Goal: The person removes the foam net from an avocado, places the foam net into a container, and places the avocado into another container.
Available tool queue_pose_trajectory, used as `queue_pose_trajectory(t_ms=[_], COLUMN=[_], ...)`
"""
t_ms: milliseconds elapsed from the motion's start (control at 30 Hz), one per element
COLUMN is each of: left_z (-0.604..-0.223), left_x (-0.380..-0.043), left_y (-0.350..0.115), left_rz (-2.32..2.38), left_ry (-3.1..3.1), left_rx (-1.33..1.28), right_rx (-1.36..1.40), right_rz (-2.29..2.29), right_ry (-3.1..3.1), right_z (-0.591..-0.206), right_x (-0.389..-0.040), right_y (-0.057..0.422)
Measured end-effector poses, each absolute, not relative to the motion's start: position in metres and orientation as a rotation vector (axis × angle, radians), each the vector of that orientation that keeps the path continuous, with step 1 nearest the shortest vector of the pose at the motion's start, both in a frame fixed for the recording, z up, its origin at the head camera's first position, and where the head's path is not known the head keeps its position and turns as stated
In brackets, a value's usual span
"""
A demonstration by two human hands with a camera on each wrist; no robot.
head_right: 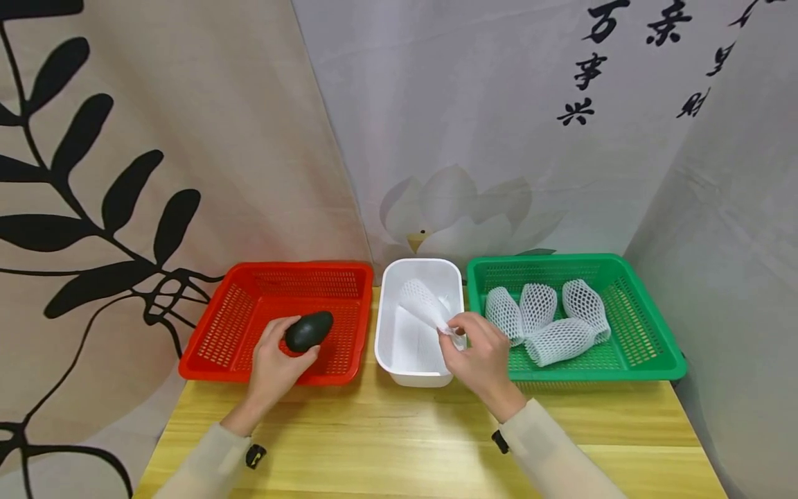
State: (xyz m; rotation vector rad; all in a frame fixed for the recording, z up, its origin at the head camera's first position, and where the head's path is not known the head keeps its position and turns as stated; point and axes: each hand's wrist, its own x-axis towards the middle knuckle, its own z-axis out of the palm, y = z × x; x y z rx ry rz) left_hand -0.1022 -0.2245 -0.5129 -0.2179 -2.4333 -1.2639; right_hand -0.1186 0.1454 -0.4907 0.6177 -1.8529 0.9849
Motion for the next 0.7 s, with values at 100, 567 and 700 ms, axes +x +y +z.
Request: queue_pose_trajectory(t_ms=[100, 567, 700], left_z=[-0.514, -0.516, -0.518], left_x=[-0.107, -0.125, -0.131], left_y=[-0.226, -0.233, -0.235], left_rz=[-1.255, -1.260, -1.272], left_ry=[-2.452, -2.516, -2.521], left_rx=[-0.205, -0.142, -0.144], right_rx=[0.601, 0.469, 0.429], right_rz=[0.975, 0.863, 0.841], right_ry=[-1.872, -1.982, -2.028], right_z=[-0.492, -0.498, -0.501], right_x=[-0.121, -0.134, -0.138], right_y=[0.143, 0.129, 0.126])
